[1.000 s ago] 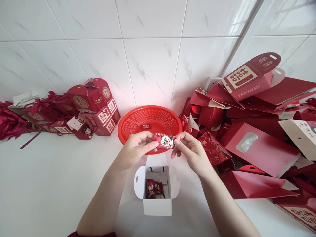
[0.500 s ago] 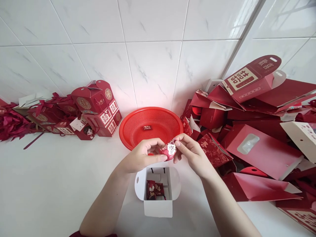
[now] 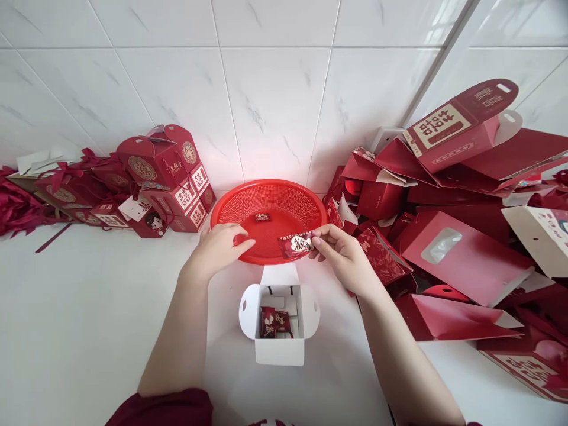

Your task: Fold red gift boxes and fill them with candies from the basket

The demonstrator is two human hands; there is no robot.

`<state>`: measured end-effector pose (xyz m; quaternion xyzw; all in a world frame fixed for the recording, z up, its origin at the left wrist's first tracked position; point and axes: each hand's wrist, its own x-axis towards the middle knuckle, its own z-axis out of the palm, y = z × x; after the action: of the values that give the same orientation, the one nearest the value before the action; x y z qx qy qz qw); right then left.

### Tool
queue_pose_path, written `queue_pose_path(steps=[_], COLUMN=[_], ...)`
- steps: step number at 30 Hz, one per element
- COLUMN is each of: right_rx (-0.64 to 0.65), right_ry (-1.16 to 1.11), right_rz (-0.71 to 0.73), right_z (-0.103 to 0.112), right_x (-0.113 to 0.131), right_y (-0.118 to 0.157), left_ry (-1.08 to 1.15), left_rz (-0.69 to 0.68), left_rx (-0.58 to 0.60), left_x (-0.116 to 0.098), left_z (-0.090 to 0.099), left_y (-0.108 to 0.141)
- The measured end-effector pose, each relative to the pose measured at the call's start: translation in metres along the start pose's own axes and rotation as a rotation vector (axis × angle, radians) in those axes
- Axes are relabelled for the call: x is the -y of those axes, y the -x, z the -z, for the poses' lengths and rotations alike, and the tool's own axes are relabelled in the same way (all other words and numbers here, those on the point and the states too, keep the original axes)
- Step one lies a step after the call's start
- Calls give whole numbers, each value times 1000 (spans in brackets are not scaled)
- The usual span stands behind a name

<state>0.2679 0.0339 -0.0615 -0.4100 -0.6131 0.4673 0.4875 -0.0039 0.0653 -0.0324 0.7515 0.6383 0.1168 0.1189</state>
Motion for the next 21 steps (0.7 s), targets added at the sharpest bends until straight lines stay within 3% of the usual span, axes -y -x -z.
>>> queue_pose_path(steps=[3, 5, 8, 13, 21], right_rx=[103, 209, 325, 383, 338], right_ry=[-57, -71, 24, 216, 478], right_rz=[-4, -7, 20, 91, 200], right_z=[-1, -3, -6, -11, -22], right_x=[5, 8, 14, 20, 21], right_y=[4, 8, 13, 19, 23], left_ry=[-32, 5, 38, 85, 156], left_rz=[72, 66, 28, 3, -56], left_rx=[211, 287, 333, 392, 436], left_x=[11, 14, 13, 12, 16], left_z=[-4, -5, -5, -7, -11], left_y=[-3, -4, -5, -7, -12])
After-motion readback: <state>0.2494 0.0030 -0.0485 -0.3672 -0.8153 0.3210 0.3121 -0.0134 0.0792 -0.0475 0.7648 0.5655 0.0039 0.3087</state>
